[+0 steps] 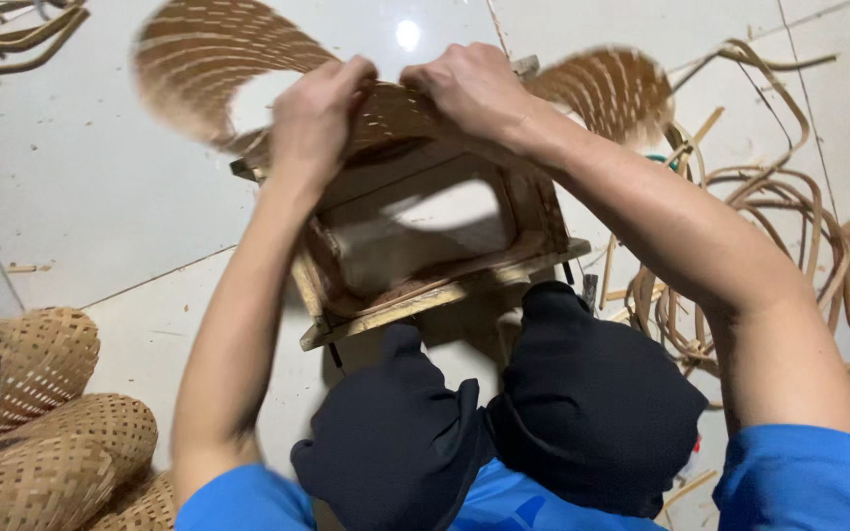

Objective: The person weaves a rectangular basket by hand using a wooden mold. They insert and tuck woven strips into the frame, add a pre-woven base panel, and then install and secure internal support ribs with a hammer.

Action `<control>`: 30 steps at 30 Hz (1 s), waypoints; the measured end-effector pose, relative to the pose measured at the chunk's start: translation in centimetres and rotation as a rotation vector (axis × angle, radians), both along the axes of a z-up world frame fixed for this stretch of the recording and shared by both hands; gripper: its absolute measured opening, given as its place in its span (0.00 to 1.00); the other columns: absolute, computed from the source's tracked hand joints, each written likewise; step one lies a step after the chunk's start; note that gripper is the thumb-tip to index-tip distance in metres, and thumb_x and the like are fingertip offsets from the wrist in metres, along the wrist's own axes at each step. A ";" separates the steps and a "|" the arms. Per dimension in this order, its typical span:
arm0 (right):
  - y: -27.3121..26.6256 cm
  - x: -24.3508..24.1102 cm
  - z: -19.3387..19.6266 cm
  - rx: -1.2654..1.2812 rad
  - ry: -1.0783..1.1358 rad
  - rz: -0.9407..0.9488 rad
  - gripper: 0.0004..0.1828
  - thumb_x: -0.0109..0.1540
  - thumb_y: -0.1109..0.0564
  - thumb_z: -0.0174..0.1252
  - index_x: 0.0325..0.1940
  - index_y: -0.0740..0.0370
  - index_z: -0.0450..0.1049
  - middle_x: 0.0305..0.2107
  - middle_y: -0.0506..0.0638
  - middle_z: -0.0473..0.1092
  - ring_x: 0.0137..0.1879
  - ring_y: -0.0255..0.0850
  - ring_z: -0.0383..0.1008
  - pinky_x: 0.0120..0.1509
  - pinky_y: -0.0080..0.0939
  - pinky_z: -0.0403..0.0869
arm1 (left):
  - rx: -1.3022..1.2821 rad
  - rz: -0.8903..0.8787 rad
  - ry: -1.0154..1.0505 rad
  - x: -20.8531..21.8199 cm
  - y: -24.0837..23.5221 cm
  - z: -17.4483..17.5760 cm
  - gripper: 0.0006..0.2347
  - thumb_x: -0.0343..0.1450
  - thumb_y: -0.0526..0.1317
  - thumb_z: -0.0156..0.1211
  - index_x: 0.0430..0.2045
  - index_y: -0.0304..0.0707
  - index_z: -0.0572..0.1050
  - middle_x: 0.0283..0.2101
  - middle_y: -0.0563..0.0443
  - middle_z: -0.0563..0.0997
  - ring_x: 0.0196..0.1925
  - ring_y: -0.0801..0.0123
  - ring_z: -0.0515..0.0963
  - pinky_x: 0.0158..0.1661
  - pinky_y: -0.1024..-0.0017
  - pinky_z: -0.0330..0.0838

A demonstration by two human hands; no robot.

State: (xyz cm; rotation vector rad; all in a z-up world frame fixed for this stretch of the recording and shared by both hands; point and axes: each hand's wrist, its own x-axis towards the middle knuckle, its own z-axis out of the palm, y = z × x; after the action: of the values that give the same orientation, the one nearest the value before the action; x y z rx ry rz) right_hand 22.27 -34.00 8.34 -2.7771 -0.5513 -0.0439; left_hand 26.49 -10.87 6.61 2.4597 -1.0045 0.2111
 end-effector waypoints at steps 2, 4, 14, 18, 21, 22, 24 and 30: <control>0.4 -0.8 2.1 0.029 -0.150 0.084 0.11 0.72 0.60 0.53 0.54 0.58 0.80 0.24 0.54 0.76 0.21 0.36 0.71 0.21 0.36 0.72 | -0.184 0.000 -0.161 -2.7 4.2 2.5 0.10 0.76 0.35 0.57 0.52 0.45 0.76 0.43 0.45 0.82 0.43 0.61 0.83 0.44 0.63 0.81; 1.1 -1.5 4.1 0.084 -0.158 0.144 0.08 0.72 0.57 0.56 0.51 0.56 0.80 0.22 0.51 0.76 0.19 0.37 0.69 0.19 0.39 0.69 | -0.286 0.109 -0.067 -5.5 10.9 6.3 0.14 0.78 0.41 0.51 0.57 0.40 0.70 0.49 0.41 0.77 0.51 0.58 0.79 0.51 0.60 0.78; 9.1 -8.1 -1.3 0.190 -0.020 0.278 0.24 0.65 0.68 0.51 0.61 0.47 0.76 0.30 0.48 0.78 0.22 0.35 0.71 0.19 0.36 0.71 | -0.903 0.406 0.795 -16.3 23.1 9.6 0.37 0.80 0.65 0.27 0.77 0.32 0.48 0.77 0.30 0.58 0.81 0.48 0.60 0.76 0.51 0.66; 6.9 -10.3 -4.2 0.155 0.090 0.222 0.20 0.67 0.63 0.53 0.60 0.46 0.77 0.36 0.51 0.80 0.22 0.39 0.74 0.17 0.37 0.72 | -0.850 0.559 1.044 -16.9 19.9 8.1 0.37 0.74 0.67 0.25 0.76 0.46 0.42 0.80 0.39 0.45 0.82 0.47 0.45 0.75 0.49 0.48; 5.5 -11.5 -4.8 0.201 -0.012 0.249 0.17 0.68 0.59 0.56 0.61 0.50 0.77 0.45 0.54 0.79 0.32 0.41 0.79 0.26 0.35 0.78 | -0.760 0.645 1.029 -16.6 17.4 6.9 0.34 0.74 0.66 0.22 0.76 0.55 0.42 0.81 0.42 0.37 0.81 0.47 0.37 0.72 0.44 0.38; 5.1 -11.8 -4.9 0.172 0.019 0.238 0.17 0.68 0.59 0.55 0.61 0.50 0.77 0.45 0.53 0.79 0.32 0.41 0.79 0.25 0.35 0.77 | -0.753 0.569 0.989 -16.4 16.6 6.4 0.34 0.76 0.66 0.22 0.77 0.55 0.42 0.82 0.42 0.37 0.82 0.47 0.36 0.75 0.45 0.36; 4.1 -12.3 -4.9 0.112 0.083 0.218 0.17 0.70 0.61 0.55 0.61 0.49 0.78 0.44 0.52 0.80 0.32 0.41 0.80 0.24 0.36 0.77 | -0.737 0.418 0.910 -16.1 15.2 5.5 0.32 0.80 0.66 0.21 0.78 0.54 0.40 0.84 0.42 0.37 0.86 0.46 0.32 0.80 0.45 0.33; 1.5 -12.5 -5.1 0.065 0.077 0.193 0.15 0.68 0.58 0.54 0.58 0.50 0.79 0.46 0.49 0.80 0.34 0.39 0.80 0.29 0.36 0.79 | -0.668 0.499 1.025 -16.5 11.3 4.1 0.34 0.76 0.64 0.19 0.76 0.48 0.35 0.81 0.44 0.32 0.82 0.47 0.33 0.72 0.46 0.38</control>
State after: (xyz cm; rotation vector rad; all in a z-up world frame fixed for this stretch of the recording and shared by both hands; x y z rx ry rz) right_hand 9.82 -32.45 3.29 -2.6375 -0.7800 0.0853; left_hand 9.99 0.41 10.68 1.7387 0.1263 -0.4544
